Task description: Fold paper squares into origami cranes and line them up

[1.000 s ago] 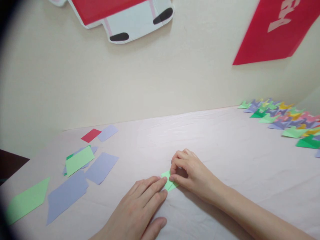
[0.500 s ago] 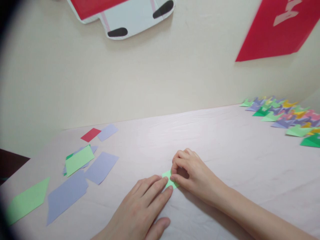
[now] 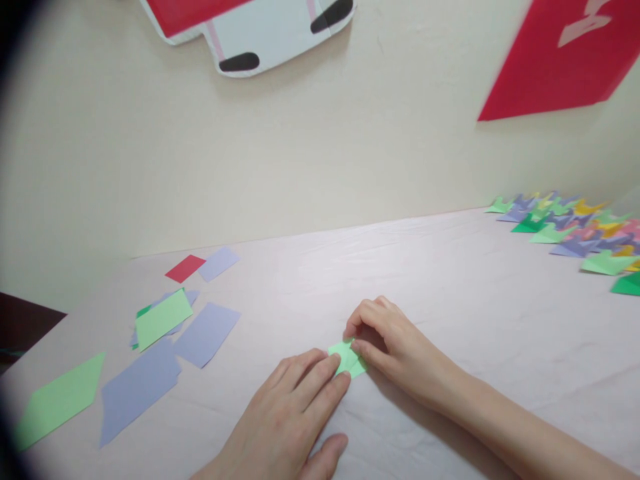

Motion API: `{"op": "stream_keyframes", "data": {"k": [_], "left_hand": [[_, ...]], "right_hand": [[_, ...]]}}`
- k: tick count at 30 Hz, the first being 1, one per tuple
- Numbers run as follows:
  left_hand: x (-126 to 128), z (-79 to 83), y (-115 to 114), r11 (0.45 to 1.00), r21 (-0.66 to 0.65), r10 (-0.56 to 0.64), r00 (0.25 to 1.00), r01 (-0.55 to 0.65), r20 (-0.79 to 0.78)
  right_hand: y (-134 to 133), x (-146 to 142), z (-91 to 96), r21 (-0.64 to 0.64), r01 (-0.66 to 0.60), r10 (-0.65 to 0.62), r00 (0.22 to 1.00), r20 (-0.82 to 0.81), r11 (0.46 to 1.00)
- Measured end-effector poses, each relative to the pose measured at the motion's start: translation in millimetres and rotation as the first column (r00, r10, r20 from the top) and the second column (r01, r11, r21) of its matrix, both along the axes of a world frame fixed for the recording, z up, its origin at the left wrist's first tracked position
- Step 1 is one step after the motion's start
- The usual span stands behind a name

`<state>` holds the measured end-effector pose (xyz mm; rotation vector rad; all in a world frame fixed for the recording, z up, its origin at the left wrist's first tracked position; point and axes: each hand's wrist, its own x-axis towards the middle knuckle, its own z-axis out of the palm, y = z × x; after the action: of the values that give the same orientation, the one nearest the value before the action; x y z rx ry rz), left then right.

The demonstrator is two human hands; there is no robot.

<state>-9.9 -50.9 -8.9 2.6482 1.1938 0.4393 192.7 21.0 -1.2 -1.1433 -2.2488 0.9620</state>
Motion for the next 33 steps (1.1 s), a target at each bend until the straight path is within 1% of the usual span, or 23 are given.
{"op": "stream_keyframes", "data": {"k": [3, 7, 10, 15, 21, 24, 26, 29, 31, 33], "left_hand": [[0.4, 0.4, -0.3, 1.0, 0.002, -0.004, 1.0, 0.004, 0.001], [1.3, -0.7, -1.3, 0.999, 0.034, -0.004, 1.0, 0.004, -0.002], [1.8, -2.2, -1.8, 0.998, 0.069, 0.004, 1.0, -0.004, 0.003], [1.0, -4.0, -1.4, 0.994, 0.113, 0.006, 1.0, -0.007, 0.009], [0.2, -1.9, -2.3, 0.995, 0.1, 0.014, 1.0, -0.012, -0.012], [-1.1, -0.3, -3.9, 0.997, 0.072, 0.018, 1.0, -0.016, -0.025], [-2.0, -0.7, -5.5, 0.997, 0.077, 0.022, 0.999, -0.02, -0.028], [-1.2, -4.3, -9.8, 0.991, 0.129, 0.036, 0.999, -0.032, -0.028], [1.4, -6.5, -14.2, 0.983, 0.174, 0.061, 0.997, -0.052, -0.047], [5.1, -5.7, -18.8, 0.979, 0.189, 0.095, 0.992, -0.078, -0.084]], "right_hand": [[-2.7, -1.3, 2.9, 0.014, -0.025, 0.025, 0.999, 0.038, 1.0], [-7.0, -5.0, 3.6, 0.061, -0.014, 0.007, 0.994, 0.111, 0.998], [-7.9, -6.0, 2.9, 0.04, -0.007, 0.002, 0.993, 0.121, 0.999], [-4.6, -3.8, 1.9, -0.033, 0.019, -0.017, 0.997, 0.079, 0.999], [-1.3, -1.8, 1.9, -0.07, 0.019, -0.016, 0.999, 0.037, 0.997], [-1.5, -1.6, 2.9, -0.072, 0.019, -0.017, 0.999, 0.031, 0.997], [-1.1, -1.2, 3.2, -0.062, 0.018, -0.017, 1.0, 0.02, 0.998], [0.0, 0.4, 2.3, -0.054, 0.022, -0.024, 0.999, -0.041, 0.998], [-0.5, 1.2, 1.6, -0.051, 0.048, -0.053, 0.994, -0.1, 0.998], [-3.8, 0.9, 1.8, -0.03, 0.079, -0.082, 0.99, -0.111, 0.996]]}}
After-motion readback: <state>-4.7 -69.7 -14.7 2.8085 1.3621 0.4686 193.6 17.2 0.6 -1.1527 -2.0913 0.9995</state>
